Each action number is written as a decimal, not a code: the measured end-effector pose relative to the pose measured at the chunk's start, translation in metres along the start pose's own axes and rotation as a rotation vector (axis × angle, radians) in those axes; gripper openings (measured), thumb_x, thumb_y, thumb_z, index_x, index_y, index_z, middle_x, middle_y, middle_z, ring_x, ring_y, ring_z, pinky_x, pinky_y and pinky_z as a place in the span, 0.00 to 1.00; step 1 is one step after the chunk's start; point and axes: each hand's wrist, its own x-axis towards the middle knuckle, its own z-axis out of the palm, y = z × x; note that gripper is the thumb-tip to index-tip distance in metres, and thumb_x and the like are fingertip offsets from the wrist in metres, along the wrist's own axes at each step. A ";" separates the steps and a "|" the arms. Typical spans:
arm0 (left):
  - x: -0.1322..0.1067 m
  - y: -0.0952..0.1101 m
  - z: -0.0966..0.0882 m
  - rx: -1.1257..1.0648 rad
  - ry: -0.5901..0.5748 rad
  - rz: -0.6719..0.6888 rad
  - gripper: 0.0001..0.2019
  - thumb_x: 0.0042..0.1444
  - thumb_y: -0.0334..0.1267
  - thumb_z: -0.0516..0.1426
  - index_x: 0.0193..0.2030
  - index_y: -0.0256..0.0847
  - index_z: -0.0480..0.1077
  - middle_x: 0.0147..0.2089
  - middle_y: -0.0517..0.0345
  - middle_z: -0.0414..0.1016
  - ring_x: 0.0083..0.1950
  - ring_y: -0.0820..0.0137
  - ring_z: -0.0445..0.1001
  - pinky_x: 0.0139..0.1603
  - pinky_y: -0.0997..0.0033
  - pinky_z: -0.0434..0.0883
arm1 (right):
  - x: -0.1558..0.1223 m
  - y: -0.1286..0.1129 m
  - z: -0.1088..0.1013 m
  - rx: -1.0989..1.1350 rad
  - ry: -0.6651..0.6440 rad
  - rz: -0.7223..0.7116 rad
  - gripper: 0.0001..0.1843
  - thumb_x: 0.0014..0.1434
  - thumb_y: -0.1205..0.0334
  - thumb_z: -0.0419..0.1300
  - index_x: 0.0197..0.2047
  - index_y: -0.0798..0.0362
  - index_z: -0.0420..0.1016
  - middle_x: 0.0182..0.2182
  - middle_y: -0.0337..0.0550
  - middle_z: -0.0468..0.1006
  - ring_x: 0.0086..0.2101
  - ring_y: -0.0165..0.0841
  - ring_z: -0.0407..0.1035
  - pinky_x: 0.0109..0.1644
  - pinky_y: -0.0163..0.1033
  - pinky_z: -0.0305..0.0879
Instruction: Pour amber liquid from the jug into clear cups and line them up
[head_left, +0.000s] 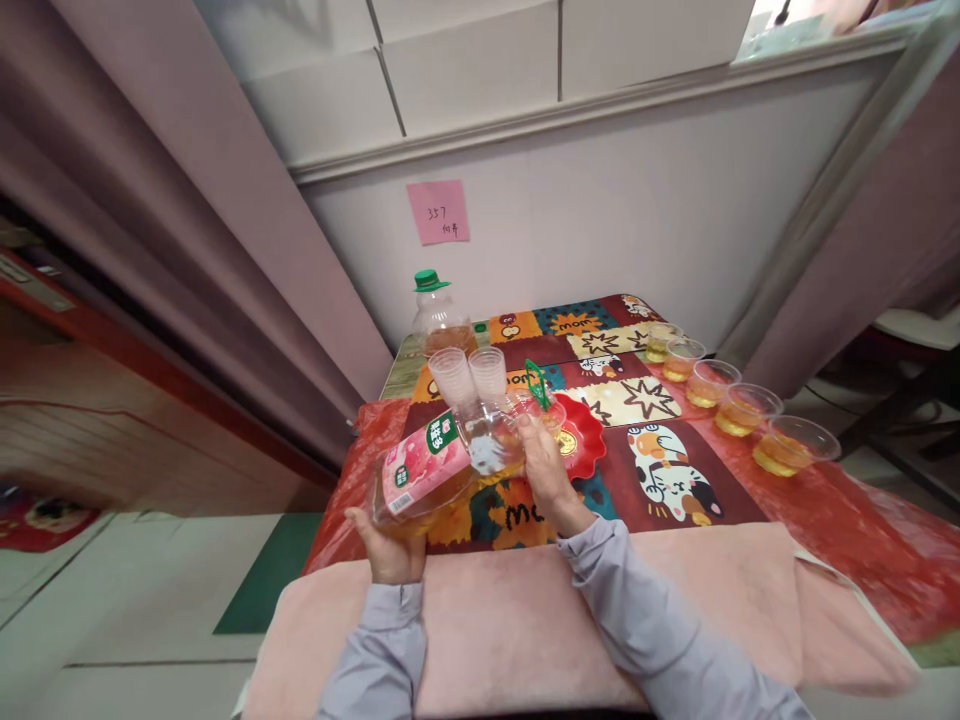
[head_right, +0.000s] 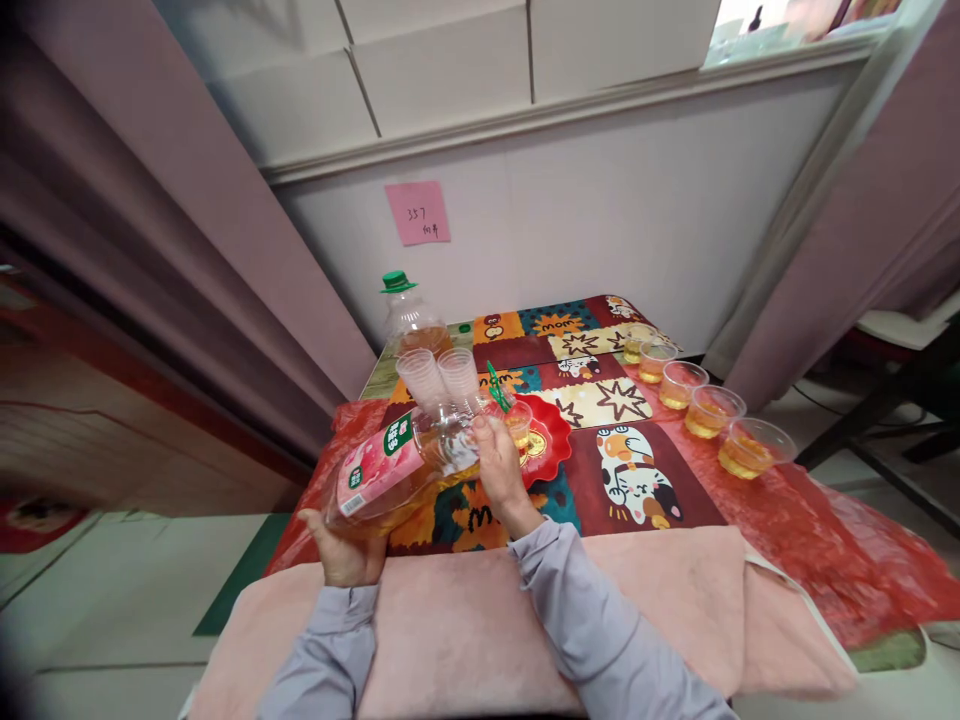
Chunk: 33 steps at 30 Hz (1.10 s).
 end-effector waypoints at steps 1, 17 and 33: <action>-0.001 -0.001 0.000 -0.003 0.001 0.002 0.41 0.58 0.72 0.54 0.68 0.45 0.71 0.71 0.45 0.70 0.73 0.47 0.66 0.69 0.46 0.70 | 0.000 -0.003 -0.001 -0.037 -0.003 -0.021 0.30 0.66 0.31 0.54 0.46 0.50 0.78 0.45 0.47 0.83 0.48 0.43 0.75 0.56 0.49 0.72; -0.008 0.004 -0.021 0.445 0.053 0.482 0.45 0.39 0.49 0.77 0.66 0.42 0.71 0.74 0.41 0.65 0.78 0.47 0.58 0.78 0.49 0.54 | -0.015 -0.048 0.021 -0.438 -0.022 -0.185 0.34 0.62 0.28 0.57 0.52 0.50 0.75 0.48 0.53 0.83 0.48 0.49 0.77 0.55 0.52 0.71; -0.005 0.002 -0.034 0.717 0.006 0.551 0.43 0.33 0.44 0.79 0.60 0.42 0.75 0.68 0.42 0.72 0.74 0.46 0.64 0.79 0.47 0.52 | -0.029 -0.054 0.009 -0.517 -0.103 -0.310 0.28 0.65 0.39 0.59 0.60 0.49 0.74 0.56 0.53 0.80 0.51 0.46 0.78 0.52 0.50 0.74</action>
